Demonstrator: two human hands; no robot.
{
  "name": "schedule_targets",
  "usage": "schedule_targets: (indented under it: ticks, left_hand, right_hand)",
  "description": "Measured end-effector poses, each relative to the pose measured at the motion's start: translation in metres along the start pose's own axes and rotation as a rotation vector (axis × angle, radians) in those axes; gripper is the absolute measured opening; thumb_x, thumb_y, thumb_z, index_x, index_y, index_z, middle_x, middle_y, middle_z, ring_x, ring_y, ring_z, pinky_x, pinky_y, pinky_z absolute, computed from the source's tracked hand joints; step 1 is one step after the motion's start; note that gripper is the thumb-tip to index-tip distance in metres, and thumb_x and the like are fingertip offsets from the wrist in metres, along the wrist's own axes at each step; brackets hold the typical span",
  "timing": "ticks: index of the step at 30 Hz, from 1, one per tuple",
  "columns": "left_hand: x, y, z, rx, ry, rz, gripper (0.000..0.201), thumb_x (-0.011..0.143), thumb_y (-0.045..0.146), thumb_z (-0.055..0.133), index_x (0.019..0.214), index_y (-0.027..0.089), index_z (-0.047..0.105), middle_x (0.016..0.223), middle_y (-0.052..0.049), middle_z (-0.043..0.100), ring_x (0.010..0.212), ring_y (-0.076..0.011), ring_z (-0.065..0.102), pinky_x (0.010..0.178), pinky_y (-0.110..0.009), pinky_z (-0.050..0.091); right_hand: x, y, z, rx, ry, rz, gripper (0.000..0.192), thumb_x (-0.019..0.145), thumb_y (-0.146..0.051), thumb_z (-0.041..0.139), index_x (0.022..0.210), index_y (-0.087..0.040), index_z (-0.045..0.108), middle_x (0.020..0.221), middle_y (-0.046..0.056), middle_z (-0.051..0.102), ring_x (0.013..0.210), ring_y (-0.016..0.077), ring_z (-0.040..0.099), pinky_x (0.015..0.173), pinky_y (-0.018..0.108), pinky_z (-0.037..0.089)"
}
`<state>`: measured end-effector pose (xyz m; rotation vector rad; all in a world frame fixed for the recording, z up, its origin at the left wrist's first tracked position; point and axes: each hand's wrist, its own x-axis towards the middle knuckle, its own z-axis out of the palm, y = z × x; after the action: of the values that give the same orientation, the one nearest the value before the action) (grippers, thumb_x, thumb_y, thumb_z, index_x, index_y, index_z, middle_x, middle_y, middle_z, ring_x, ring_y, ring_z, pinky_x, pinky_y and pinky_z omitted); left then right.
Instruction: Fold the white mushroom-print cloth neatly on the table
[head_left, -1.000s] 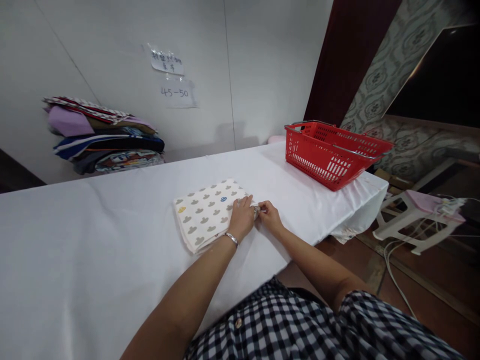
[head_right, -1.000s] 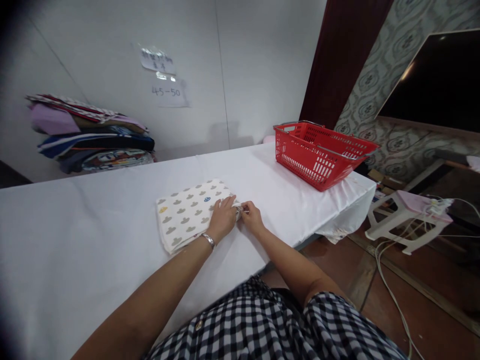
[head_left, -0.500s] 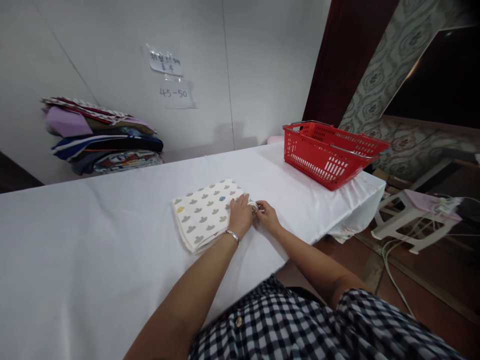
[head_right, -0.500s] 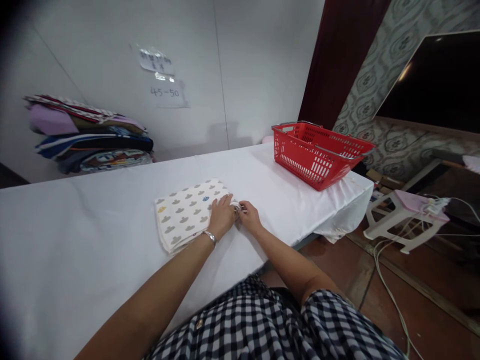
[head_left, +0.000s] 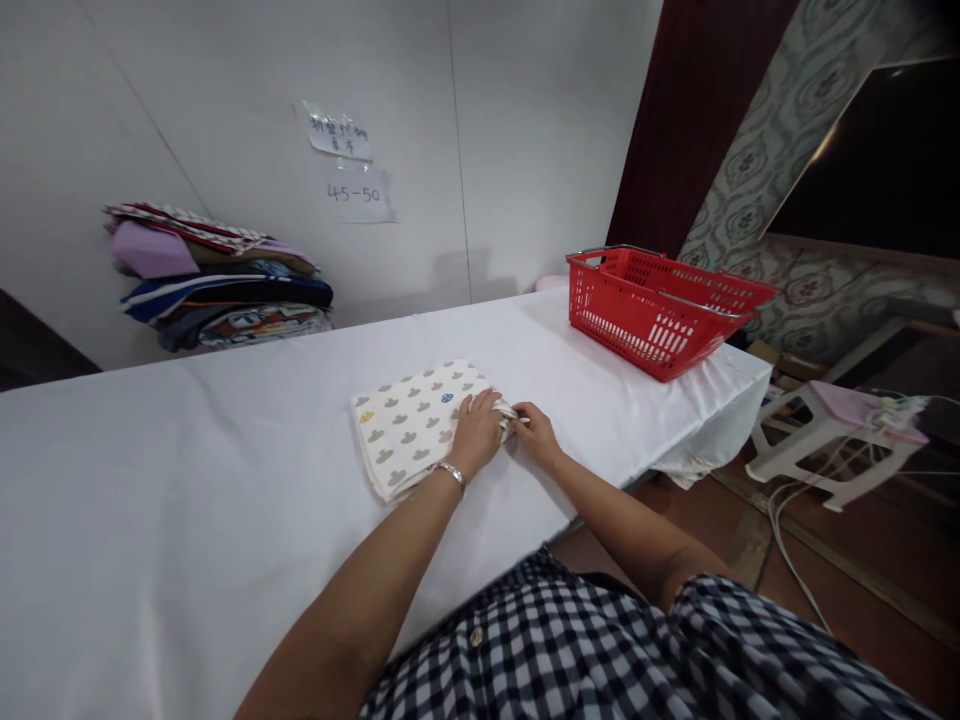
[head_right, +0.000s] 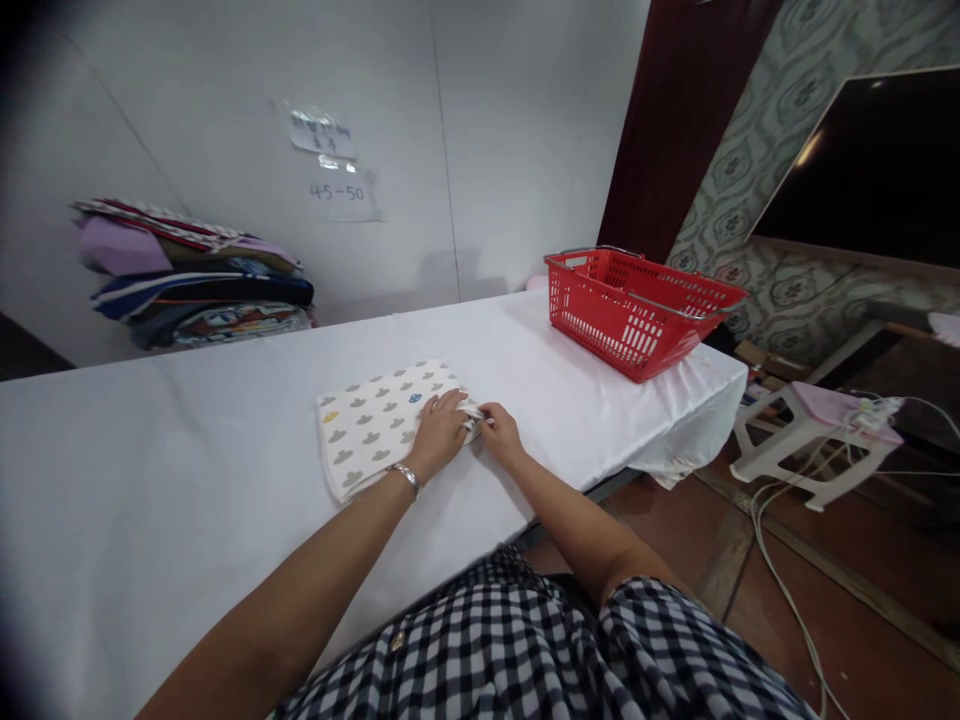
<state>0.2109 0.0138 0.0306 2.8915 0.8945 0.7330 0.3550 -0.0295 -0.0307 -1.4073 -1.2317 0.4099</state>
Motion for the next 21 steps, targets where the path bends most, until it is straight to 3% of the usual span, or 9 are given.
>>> schedule_targets:
  ticks: [4,8,11,21]
  left_hand:
    - [0.0,-0.001,0.001,-0.01,0.022,-0.013,0.027,0.078,0.009,0.045,0.088,0.02,0.067,0.132,-0.008,0.054,0.131,-0.024,0.038,0.109,-0.047,0.027]
    - [0.002,-0.002,0.001,-0.006,0.033,-0.022,0.024,0.076,0.008,0.046,0.083,0.019,0.067,0.131,-0.009,0.054,0.13,-0.0243,0.039,0.107,-0.046,0.03]
    - [0.002,-0.002,0.002,-0.008,0.036,-0.02,0.023,0.076,0.009,0.047,0.084,0.019,0.066,0.131,-0.009,0.054,0.13,-0.0241,0.039,0.106,-0.044,0.031]
    - [0.0,-0.002,0.002,-0.042,0.01,-0.01,0.029,0.078,0.01,0.045,0.095,0.019,0.066,0.132,-0.01,0.054,0.13,-0.0239,0.039,0.108,-0.044,0.029]
  right_hand:
    - [-0.005,-0.007,-0.003,-0.065,0.027,-0.046,0.017,0.078,-0.025,0.051,0.094,-0.022,0.054,0.092,0.004,0.063,0.083,0.0184,0.061,0.071,0.033,0.053]
    - [-0.012,-0.015,-0.01,-0.267,0.087,-0.296,0.011,0.079,-0.019,0.052,0.088,-0.022,0.058,0.121,0.009,0.057,0.116,0.0226,0.05,0.095,0.042,0.044]
    - [-0.013,-0.017,-0.012,-0.405,0.064,-0.396,0.016,0.083,-0.015,0.05,0.088,-0.022,0.063,0.125,0.009,0.055,0.121,0.0226,0.046,0.101,0.045,0.038]
    - [-0.009,-0.024,-0.002,-0.778,-0.027,-0.328,0.02,0.089,-0.016,0.049,0.101,-0.021,0.065,0.13,0.01,0.056,0.125,0.0279,0.043,0.098,0.047,0.036]
